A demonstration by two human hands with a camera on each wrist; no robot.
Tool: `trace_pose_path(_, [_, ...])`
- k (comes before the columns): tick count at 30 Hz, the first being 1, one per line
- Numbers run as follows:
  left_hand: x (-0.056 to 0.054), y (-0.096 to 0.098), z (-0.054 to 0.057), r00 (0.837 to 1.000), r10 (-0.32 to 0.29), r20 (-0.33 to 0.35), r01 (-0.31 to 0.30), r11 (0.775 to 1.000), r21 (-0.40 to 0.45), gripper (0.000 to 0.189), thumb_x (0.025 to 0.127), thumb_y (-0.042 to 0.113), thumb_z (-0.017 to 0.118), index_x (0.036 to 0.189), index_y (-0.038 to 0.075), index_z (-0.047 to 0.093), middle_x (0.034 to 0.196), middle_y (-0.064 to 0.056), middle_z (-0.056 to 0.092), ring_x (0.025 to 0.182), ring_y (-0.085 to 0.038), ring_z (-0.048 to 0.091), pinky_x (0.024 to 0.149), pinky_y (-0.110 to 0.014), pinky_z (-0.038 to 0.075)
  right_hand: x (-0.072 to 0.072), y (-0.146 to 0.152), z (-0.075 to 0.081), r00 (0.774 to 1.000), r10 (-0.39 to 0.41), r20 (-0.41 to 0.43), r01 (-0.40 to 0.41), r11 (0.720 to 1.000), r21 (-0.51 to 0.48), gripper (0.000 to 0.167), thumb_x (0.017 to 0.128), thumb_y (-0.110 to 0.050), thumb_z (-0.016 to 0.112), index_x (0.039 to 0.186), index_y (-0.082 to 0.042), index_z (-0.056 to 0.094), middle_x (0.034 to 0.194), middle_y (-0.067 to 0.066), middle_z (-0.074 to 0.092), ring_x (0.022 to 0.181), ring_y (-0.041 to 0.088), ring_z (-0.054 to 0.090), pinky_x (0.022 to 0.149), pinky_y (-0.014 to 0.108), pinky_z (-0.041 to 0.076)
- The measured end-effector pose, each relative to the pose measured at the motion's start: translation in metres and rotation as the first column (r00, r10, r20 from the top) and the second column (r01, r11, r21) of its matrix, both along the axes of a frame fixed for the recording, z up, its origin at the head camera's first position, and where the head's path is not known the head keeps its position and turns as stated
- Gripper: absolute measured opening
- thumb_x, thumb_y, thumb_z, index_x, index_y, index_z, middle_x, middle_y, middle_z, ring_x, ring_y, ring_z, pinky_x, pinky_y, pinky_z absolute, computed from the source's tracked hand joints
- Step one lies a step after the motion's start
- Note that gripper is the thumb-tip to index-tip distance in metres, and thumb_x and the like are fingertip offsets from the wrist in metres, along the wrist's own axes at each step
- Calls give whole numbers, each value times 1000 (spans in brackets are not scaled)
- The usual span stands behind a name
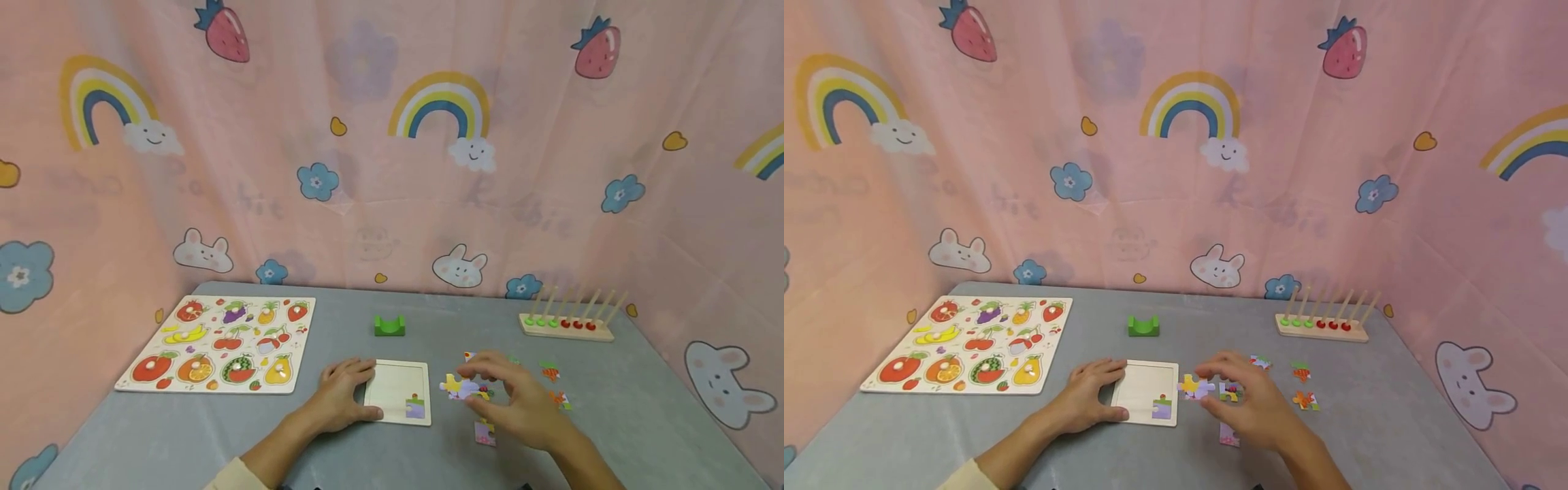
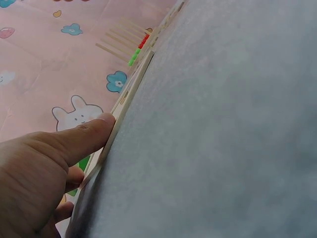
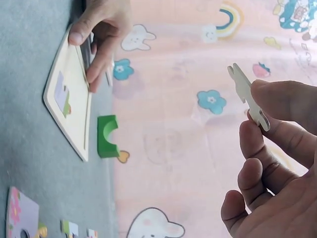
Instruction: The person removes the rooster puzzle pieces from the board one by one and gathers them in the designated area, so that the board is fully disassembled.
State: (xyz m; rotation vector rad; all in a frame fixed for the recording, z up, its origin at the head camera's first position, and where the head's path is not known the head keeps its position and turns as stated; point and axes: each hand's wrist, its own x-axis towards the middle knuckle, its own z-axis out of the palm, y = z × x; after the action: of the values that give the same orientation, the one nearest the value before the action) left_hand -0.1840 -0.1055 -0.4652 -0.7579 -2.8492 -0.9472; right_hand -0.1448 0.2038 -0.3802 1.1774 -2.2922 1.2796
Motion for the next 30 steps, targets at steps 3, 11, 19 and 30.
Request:
trace_pose_path(3, [0, 0, 0, 1000, 2, 3, -2, 1000, -2, 75, 72, 37, 84, 130, -3, 58, 141, -8, 49, 133, -35, 35, 102, -60, 19, 3, 7, 5, 1000, -6, 14, 5, 1000, 10, 38, 82, 3, 74, 116, -10, 65, 111, 4, 62, 100, 16, 55, 81, 27, 44])
trace_pose_path(11, [-1, 2, -1, 1000, 6, 21, -6, 1000, -8, 76, 73, 40, 83, 131, -2, 58, 141, -7, 49, 133, -34, 35, 103, -60, 18, 7, 28, 8, 998, 45, 47, -44, 998, -38, 43, 80, 13, 69, 118, -6, 64, 115, 10, 60, 106, 17, 54, 85, 23, 42])
trace_pose_path(19, [-1, 2, -1, 1000, 4, 7, -4, 1000, -8, 76, 73, 39, 83, 130, -3, 58, 141, -7, 49, 133, -34, 35, 102, -59, 19, 12, 50, 8, 999, -7, 50, 9, 1000, -25, 45, 78, 17, 69, 118, -3, 64, 112, 7, 59, 98, 15, 49, 79, 22, 39])
trace_pose_path(30, [0, 1, 0, 1000, 19, 10, -19, 1000, -9, 75, 72, 38, 84, 131, -1, 58, 141, -6, 49, 134, -33, 35, 103, -59, 18, 13, 68, -3, 997, -5, 77, 8, 999, -37, 43, 80, 18, 66, 119, 0, 63, 114, 11, 60, 101, 15, 51, 77, 24, 41])
